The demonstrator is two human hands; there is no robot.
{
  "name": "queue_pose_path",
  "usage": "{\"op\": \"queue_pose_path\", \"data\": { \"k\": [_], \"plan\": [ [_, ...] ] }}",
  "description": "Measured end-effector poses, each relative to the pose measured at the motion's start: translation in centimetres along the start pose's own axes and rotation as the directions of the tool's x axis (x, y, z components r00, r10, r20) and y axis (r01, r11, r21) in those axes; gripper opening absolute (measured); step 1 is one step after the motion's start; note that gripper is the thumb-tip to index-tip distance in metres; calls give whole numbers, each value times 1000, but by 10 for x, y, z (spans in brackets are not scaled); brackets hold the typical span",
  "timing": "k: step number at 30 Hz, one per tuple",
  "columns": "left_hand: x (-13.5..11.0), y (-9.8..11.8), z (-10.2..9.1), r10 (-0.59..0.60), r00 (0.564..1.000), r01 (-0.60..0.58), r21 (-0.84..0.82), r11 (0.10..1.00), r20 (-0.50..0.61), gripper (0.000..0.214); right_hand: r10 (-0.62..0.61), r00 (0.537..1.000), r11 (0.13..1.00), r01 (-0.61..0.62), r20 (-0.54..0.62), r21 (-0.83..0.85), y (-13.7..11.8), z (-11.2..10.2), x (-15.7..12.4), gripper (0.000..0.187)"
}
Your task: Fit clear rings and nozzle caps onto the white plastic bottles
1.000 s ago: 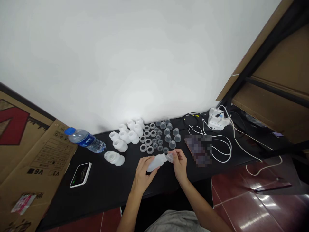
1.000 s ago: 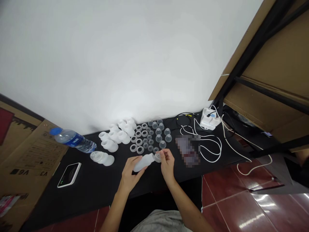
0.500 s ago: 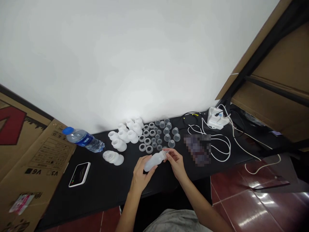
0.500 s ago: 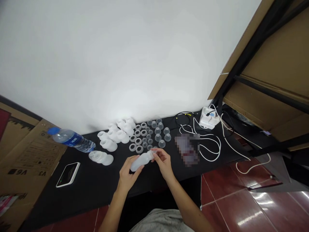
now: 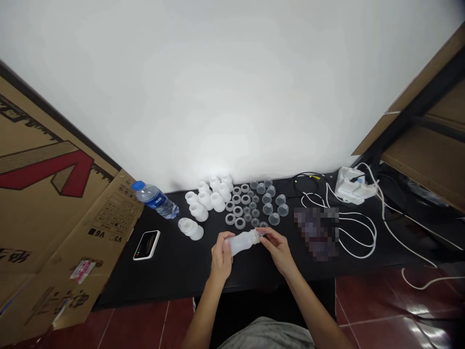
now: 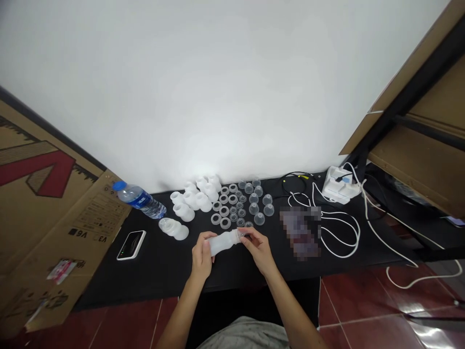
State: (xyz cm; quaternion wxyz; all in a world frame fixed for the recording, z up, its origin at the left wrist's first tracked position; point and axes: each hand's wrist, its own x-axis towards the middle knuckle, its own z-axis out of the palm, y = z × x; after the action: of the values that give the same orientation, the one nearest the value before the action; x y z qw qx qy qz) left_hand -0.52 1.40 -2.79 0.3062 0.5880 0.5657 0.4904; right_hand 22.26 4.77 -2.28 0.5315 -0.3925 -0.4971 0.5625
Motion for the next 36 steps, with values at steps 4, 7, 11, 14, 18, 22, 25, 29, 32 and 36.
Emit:
{"op": "queue_pose_path", "data": {
  "k": [4, 7, 11, 14, 18, 22, 25, 29, 32, 36],
  "plan": [
    [4, 5, 0, 141, 990, -140, 29, 990, -26, 37, 11, 999, 1000, -11, -32, 23, 4, -1, 1, 29],
    [6, 5, 2, 241, 970, -242, -27, 970, -42, 28, -5, 999, 999, 6, -46, 31, 7, -1, 2, 28],
    [4, 1, 7, 220, 971, -233, -164, 958, -94, 32, -35, 997, 996, 41, -67, 85, 8, 0, 3, 25],
    [3, -2, 8, 127, 984, -156, -268, 951, -121, 39, -17, 995, 994, 27, -100, 102, 9, 1, 3, 23],
    [8, -6, 6, -25, 985, -20, -258, 966, -170, 44, -21, 993, 995, 32, -119, 95, 6, 1, 2, 24],
    [12, -12, 3, -107, 958, 55, -194, 979, -266, 42, -45, 998, 996, 48, -40, 81, -1, 2, 1, 23],
    [12, -13, 2, -108, 952, 64, -156, 986, -288, 43, -46, 998, 998, 47, -37, 51, -4, 3, 1, 25],
    [11, -7, 3, -36, 969, -11, -187, 982, -243, 41, 47, 995, 999, -44, -94, 31, 1, 8, 0, 33],
    [10, -1, 5, 30, 988, -69, -264, 962, -150, 43, 100, 985, 995, -96, -140, 34, 6, 12, -3, 48],
    [10, 2, 7, 49, 991, -83, -291, 953, -123, 41, 54, 989, 998, -58, -134, -27, 7, 14, -4, 53]
  ]
}}
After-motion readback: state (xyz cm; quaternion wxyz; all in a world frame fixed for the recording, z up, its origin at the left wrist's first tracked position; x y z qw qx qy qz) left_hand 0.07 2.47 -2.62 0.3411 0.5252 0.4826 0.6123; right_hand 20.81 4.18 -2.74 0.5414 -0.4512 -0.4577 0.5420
